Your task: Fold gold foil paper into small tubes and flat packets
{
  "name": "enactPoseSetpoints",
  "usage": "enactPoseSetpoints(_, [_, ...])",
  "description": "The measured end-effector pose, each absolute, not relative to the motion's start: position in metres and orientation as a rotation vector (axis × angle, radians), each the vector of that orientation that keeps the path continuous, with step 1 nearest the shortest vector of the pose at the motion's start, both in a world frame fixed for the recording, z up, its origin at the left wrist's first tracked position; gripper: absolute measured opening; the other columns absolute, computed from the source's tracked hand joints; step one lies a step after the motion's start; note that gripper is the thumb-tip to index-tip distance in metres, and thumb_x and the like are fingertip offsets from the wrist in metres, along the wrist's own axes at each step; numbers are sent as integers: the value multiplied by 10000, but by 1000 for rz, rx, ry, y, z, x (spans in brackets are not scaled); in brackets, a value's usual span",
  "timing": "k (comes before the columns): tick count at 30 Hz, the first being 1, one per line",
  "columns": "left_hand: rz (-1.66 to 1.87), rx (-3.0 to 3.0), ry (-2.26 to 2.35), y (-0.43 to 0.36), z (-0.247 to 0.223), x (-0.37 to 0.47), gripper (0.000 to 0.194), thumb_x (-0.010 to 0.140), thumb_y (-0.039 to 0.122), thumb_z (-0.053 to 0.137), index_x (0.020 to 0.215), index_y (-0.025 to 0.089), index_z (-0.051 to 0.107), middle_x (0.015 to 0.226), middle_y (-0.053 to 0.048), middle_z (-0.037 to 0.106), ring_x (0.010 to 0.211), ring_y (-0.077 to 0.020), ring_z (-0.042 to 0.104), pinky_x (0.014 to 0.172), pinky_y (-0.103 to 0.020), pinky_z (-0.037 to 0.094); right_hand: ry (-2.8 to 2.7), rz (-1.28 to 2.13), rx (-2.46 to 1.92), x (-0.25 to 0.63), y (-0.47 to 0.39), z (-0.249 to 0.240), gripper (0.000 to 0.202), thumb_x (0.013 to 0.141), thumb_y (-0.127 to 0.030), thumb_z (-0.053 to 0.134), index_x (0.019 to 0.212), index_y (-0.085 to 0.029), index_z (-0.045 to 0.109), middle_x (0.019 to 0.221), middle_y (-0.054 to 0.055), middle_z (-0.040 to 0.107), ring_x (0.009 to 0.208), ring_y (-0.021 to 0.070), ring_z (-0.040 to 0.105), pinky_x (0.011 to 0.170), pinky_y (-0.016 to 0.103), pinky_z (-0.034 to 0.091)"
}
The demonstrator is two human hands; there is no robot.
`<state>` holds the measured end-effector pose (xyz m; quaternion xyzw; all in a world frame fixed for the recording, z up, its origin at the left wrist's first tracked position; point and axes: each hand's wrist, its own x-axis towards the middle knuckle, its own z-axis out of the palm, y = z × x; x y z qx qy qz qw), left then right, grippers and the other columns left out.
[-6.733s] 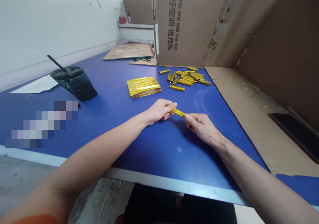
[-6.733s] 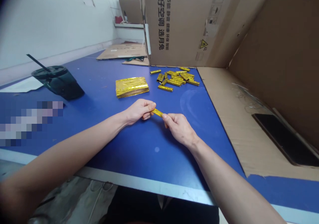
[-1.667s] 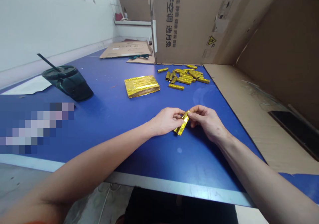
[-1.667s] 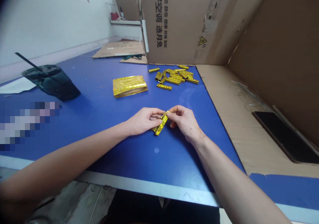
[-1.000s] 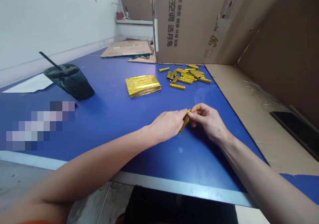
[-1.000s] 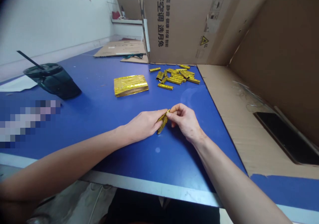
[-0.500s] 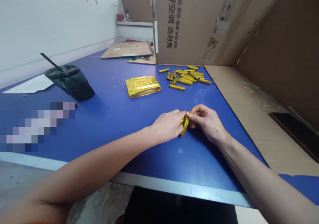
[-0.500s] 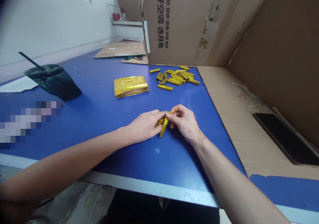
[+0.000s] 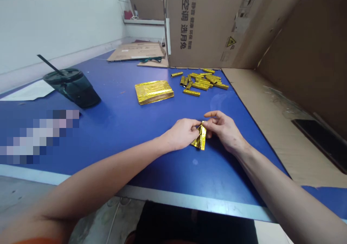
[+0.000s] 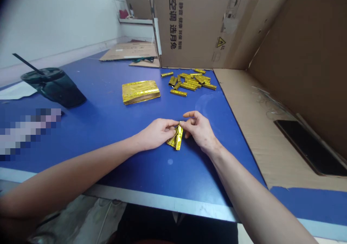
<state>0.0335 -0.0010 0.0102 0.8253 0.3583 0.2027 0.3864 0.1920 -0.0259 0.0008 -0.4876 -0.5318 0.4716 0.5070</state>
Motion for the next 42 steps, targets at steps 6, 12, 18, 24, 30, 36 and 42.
enactPoseSetpoints(6, [508,2044,910,2,5,33,314,724,149,376,912,145,627,537,38,484,465,-67,380,439,-177,286,-1316,1157,-1224,191,-27,4,323,645,-285,650,894,-168,479,484,-89,485,383,75,447,420,222,328])
enactPoseSetpoints(12, [529,2090,928,5,0,33,360,739,147,373,1003,155,619,653,7,575,540,-85,449,483,-186,310,-1355,1176,-1259,193,-26,4,314,648,-240,625,915,-165,478,480,-89,489,372,70,438,400,209,311])
enactPoseSetpoints(18, [550,2163,937,0,4,34,351,736,130,379,982,172,625,596,30,518,501,-75,396,471,-188,291,-1309,1216,-1269,194,-26,4,273,650,-213,614,889,-156,496,444,-93,479,330,51,399,364,191,272])
enactPoseSetpoints(24, [538,2198,869,-8,14,34,342,710,95,406,976,180,604,608,41,528,519,-72,446,523,-192,342,-1150,1366,-1186,195,-25,3,269,628,-202,631,863,-158,507,474,-68,517,332,61,404,349,204,313])
enactPoseSetpoints(30, [498,2255,785,-15,21,33,313,717,84,402,947,196,581,730,23,582,621,-89,503,624,-216,383,-1058,1376,-1179,196,-24,2,224,612,-157,616,814,-156,518,452,-62,512,328,66,401,341,209,336])
enactPoseSetpoints(36, [493,2262,809,-19,21,33,319,738,105,386,982,209,564,718,24,564,583,-89,473,582,-222,364,-1020,1242,-1211,193,-25,5,223,598,-148,638,782,-156,512,432,-72,500,318,62,413,332,194,331])
enactPoseSetpoints(42, [547,2220,836,-19,20,34,245,755,126,395,925,188,560,723,16,559,598,-91,480,591,-222,379,-901,1387,-1147,192,-25,7,235,608,-140,664,782,-158,506,479,-42,552,400,89,512,424,221,440])
